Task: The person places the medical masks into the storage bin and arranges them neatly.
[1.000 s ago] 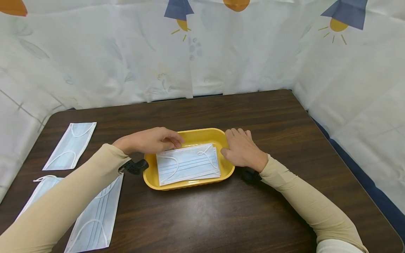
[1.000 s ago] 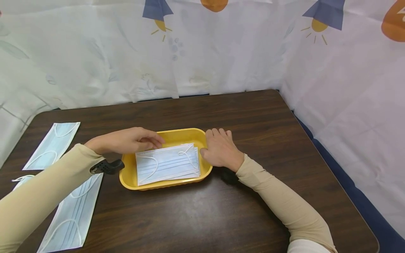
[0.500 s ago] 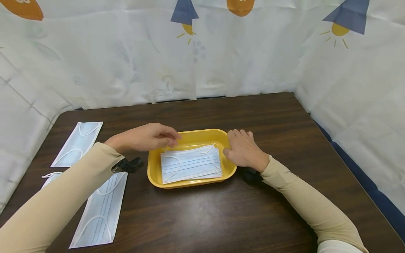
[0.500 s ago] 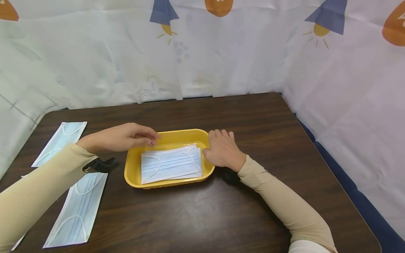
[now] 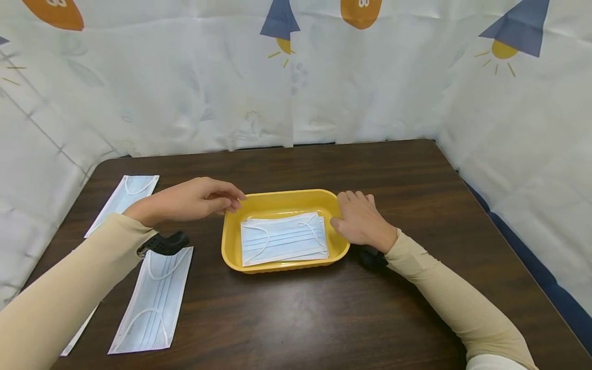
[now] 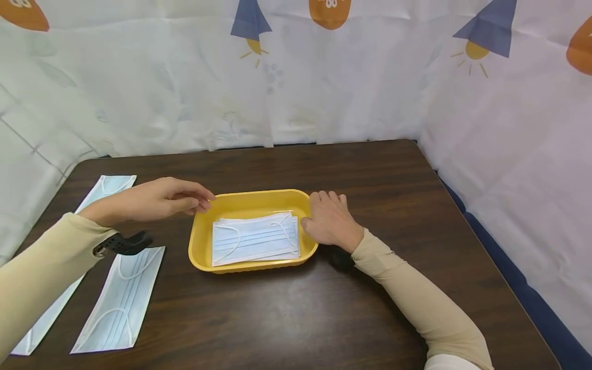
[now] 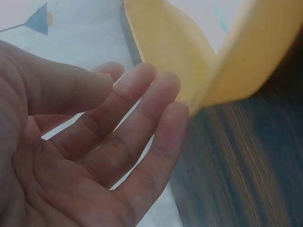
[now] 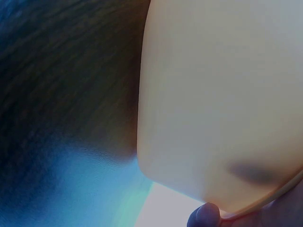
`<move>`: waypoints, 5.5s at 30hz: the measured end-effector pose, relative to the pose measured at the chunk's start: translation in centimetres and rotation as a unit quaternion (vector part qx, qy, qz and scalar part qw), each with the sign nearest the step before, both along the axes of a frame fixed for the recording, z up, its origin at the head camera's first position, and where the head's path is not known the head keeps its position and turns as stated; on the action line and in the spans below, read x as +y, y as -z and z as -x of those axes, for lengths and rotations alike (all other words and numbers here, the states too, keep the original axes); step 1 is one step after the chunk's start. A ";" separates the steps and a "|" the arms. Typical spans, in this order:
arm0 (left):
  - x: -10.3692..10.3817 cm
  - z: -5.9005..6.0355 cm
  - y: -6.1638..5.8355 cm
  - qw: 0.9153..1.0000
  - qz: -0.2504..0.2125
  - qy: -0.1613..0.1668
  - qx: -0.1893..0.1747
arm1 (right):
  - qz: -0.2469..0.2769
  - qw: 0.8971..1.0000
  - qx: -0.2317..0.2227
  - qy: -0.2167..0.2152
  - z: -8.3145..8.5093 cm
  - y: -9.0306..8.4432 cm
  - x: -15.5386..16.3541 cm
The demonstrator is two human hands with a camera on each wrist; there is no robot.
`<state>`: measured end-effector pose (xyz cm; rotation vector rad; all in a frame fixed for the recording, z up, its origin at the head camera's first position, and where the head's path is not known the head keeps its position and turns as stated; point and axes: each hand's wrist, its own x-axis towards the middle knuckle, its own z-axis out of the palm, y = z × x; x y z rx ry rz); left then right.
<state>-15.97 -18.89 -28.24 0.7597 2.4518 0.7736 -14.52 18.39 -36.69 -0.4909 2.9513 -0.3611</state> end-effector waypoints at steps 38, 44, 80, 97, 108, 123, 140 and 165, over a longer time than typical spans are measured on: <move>-14.2 -5.4 5.5 0.984 0.127 -0.098 0.079 | -0.004 1.000 0.002 0.002 0.0 -0.1 -0.1; -15.5 -6.3 6.9 0.977 0.150 -0.126 0.085 | -0.007 1.000 -0.001 0.004 0.1 0.0 -0.1; -13.3 -7.2 7.8 0.963 0.174 -0.201 0.030 | -0.008 1.000 0.000 0.000 0.1 -0.1 -0.1; -13.1 -7.9 8.4 0.966 0.158 -0.203 0.032 | -0.007 1.000 0.007 0.000 0.1 0.0 0.0; -13.0 -7.8 8.4 0.962 0.167 -0.212 0.032 | -0.006 1.000 0.005 -0.001 0.1 -0.1 0.0; -12.5 -8.3 8.1 0.967 0.130 -0.217 0.024 | -0.005 1.000 0.005 -0.001 0.1 -0.1 0.0; -12.9 -8.4 8.1 0.979 0.051 -0.196 -0.038 | -0.007 1.000 0.015 -0.004 0.1 0.1 0.1; -12.4 -6.9 4.6 0.975 0.103 -0.195 0.022 | -0.005 1.000 0.007 -0.004 0.1 -0.1 0.1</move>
